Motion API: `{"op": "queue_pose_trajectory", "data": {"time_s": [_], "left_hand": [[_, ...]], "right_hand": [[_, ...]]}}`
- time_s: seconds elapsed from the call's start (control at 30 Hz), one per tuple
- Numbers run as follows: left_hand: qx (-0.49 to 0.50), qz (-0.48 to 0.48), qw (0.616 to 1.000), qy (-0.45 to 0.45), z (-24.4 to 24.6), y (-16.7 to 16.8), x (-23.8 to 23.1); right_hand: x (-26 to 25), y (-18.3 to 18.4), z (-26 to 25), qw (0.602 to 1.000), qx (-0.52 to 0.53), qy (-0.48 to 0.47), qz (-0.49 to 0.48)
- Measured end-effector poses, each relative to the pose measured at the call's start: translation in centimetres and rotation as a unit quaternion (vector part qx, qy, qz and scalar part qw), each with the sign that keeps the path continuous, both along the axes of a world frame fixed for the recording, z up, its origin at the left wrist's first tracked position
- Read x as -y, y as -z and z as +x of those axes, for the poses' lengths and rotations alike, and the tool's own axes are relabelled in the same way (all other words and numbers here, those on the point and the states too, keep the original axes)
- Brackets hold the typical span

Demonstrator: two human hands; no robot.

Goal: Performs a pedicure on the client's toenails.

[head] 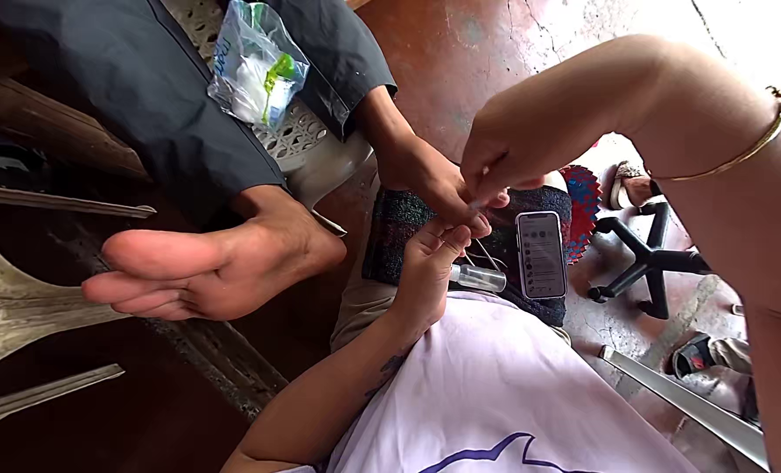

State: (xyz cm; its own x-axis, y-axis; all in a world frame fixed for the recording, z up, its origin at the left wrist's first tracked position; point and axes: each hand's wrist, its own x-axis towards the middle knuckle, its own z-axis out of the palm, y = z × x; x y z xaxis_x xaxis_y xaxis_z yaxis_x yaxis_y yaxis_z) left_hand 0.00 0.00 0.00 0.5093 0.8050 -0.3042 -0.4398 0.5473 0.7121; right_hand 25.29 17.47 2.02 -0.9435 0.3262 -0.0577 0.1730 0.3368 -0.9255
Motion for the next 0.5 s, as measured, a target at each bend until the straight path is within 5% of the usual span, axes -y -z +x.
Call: {"op": "queue_pose_trajectory", "data": {"time_s": [0.07, 0.1, 0.17, 0.27, 0.33, 0.5], "left_hand": [[-0.006, -0.008, 1.000, -0.003, 0.1, -0.1, 0.0], [-0.010, -0.012, 1.000, -0.008, 0.2, -0.3, 0.0], [-0.029, -0.027, 0.999, -0.029, 0.6, -0.6, 0.0], [-0.042, -0.004, 0.998, -0.036, 1.0, -0.1, -0.1], [-0.036, 0.017, 0.999, -0.028, 1.2, 0.4, -0.4], [-0.024, 0.034, 0.999, -0.023, 1.7, 1.1, -0.9]], "right_hand": [[5.7, -9.8, -5.9, 0.968, 0.163, 0.189, 0.003], [8.3, -11.6, -8.7, 0.938, 0.171, 0.300, -0.005], [12.1, -10.0, -12.1, 0.896, 0.056, 0.441, -0.016], [14.3, -6.0, -12.9, 0.831, -0.059, 0.508, 0.219], [14.8, -5.8, -12.2, 0.774, -0.110, 0.559, 0.276], [20.6, -5.0, -11.4, 0.695, -0.137, 0.705, 0.031]]}}
